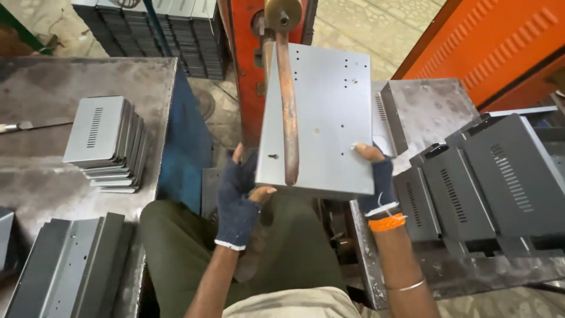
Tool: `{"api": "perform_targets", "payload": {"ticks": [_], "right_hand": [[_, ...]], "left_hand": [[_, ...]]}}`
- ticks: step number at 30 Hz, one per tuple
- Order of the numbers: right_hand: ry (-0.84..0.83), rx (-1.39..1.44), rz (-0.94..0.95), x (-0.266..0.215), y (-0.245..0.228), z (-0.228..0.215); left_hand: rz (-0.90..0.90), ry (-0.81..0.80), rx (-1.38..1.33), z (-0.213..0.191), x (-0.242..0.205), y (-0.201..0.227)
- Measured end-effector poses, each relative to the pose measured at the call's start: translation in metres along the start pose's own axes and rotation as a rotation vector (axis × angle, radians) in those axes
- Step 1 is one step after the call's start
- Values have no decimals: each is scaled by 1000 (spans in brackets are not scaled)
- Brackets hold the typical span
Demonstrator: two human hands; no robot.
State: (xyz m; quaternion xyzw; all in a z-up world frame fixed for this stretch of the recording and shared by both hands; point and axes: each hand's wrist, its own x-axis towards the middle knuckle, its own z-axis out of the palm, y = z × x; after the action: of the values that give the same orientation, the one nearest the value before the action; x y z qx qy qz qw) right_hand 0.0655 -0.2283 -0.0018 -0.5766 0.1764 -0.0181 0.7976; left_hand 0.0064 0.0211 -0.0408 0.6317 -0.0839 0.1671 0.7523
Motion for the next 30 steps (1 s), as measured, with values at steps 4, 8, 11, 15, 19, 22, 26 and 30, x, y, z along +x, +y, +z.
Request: {"api": "perform_targets", "payload": {"ticks": [4,8,11,15,19,22,26,30], "right_hand": [[-120,96,196,2,24,9],[-122,108,135,40,51,-6],[-240,168,334,61,58,-10],[-129,379,349,61,98,11],[-287,54,277,127,132,-5],[-257,411,190,11,79,65],[-217,507,91,9,81,75],[-161,395,21,108,165,-39]], "left_hand": [[14,101,193,-41,-1,-25],[-13,110,181,-47,1,-15],[21,153,170,-60,7,-22],[-36,115,207,-76,5,1],[-39,161,241,-94,12,-19],[17,187,221,-113,17,-37],[17,200,248,-117,15,-30],[-12,194,213,-70,18,-1]]}}
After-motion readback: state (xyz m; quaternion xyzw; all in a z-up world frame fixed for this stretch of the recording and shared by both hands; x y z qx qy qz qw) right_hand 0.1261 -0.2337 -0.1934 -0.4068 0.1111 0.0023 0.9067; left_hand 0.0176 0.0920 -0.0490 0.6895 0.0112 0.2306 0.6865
